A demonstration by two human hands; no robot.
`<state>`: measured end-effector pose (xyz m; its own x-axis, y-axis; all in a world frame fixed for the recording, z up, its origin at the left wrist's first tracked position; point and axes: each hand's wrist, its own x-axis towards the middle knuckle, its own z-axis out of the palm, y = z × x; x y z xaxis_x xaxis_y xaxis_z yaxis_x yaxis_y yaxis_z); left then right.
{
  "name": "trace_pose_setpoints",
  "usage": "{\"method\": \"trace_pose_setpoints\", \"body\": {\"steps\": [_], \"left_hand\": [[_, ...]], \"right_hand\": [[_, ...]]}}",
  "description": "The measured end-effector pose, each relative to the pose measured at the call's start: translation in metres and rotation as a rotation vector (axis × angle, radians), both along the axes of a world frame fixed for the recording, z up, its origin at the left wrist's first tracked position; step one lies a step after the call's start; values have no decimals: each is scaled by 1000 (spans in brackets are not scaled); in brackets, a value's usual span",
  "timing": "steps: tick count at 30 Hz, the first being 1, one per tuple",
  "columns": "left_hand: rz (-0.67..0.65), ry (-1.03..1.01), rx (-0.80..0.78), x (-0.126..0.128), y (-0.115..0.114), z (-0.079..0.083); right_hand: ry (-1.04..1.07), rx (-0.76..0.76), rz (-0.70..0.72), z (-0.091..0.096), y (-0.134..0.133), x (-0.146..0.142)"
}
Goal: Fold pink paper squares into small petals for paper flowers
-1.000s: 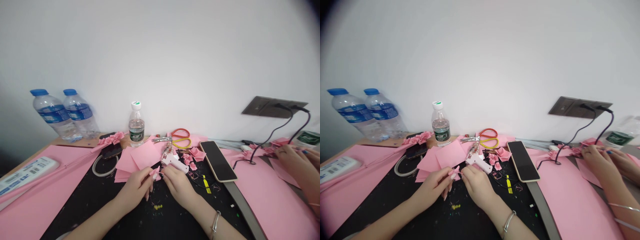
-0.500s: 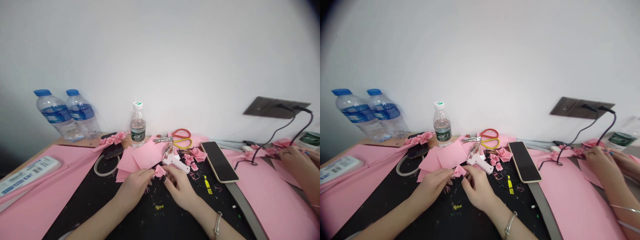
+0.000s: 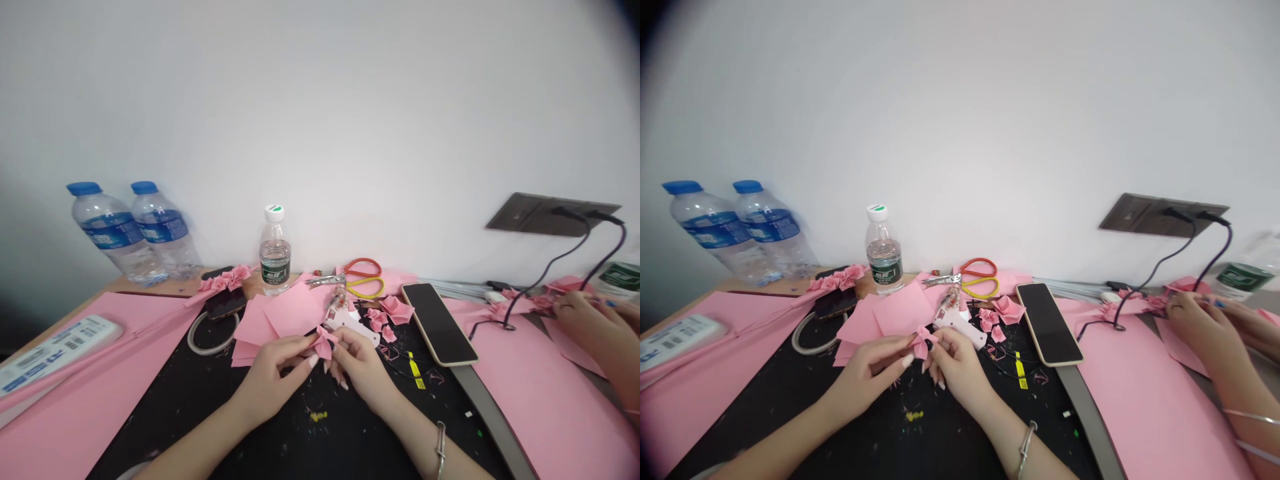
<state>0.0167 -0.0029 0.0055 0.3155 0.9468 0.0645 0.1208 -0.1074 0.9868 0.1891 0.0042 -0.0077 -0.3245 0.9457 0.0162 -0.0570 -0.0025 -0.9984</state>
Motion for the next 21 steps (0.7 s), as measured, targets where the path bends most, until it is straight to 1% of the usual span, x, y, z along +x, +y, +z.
{"method": "trace_pose_setpoints", "body": {"steps": [3,6,9,12,14,17,21], "left_hand": [[-18,-206,-197,1,2,-1],[32,-229,-320,2,6,-3],[45,-232,-380,4,8,-4],[42,-211,-388,5,9,-4],[53,-174,-345,5,9,-4],[71,-116,-265,5,9,-3],[89,-87,-227,4,8,-3]], "right_hand": [[-69,56,2,0,1,3],[-249,171,-4,1,-1,4],[-427,322,-54,2,-4,5],[-546,458,-101,2,-6,4],[-593,517,-117,2,-7,4],[-635,549,-114,2,-8,3],[-664,581,-85,2,-10,4]]}}
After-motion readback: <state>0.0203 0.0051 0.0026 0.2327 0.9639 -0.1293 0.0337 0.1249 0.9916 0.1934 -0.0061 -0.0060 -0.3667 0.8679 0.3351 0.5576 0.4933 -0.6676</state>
